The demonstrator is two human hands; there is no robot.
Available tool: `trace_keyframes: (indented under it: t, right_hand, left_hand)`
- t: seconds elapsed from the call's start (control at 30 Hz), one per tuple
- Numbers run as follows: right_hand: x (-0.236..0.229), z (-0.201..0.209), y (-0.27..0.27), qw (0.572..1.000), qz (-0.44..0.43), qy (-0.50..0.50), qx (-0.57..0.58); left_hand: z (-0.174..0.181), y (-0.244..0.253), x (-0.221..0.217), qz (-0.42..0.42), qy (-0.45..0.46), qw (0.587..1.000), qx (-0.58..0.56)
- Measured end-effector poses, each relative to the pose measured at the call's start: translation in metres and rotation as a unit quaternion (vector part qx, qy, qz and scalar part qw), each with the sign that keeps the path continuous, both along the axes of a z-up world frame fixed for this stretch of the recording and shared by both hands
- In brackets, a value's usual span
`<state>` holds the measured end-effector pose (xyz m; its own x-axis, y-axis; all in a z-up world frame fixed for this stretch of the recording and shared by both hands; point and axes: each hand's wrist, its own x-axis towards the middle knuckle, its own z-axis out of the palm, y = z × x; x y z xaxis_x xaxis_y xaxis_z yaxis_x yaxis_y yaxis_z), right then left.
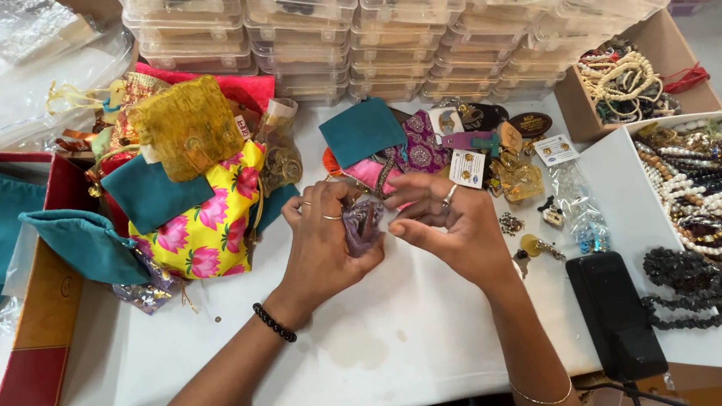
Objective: The person sorts various jewelry items, including earrings and necklaces, from a cluttered table into small fabric pouches. They handle the items by hand, placing them into different colored bags and tying the drawstrings to close them.
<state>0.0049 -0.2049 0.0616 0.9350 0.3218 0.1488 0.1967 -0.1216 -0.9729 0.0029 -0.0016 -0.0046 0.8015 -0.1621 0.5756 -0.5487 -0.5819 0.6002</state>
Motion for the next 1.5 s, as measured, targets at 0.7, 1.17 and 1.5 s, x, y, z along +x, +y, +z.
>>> trace_keyframes:
  t: [0.7, 1.17, 1.5]
  right_hand:
    - [0.015, 0.012, 0.019, 0.991, -0.100, 0.023, -0.089]
    - [-0.006, 0.017, 0.034, 0.969, -0.166, -0.073, -0.166]
    - [-0.012, 0.006, 0.053, 0.942, -0.231, -0.151, -0.191]
  left_hand:
    - [0.017, 0.039, 0.028, -0.123, 0.149, 0.974, -0.121]
    - [0.015, 0.049, 0.032, -0.238, 0.387, 0.846, -0.278]
    - [0.028, 0.039, 0.016, -0.174, 0.270, 0.881, -0.348]
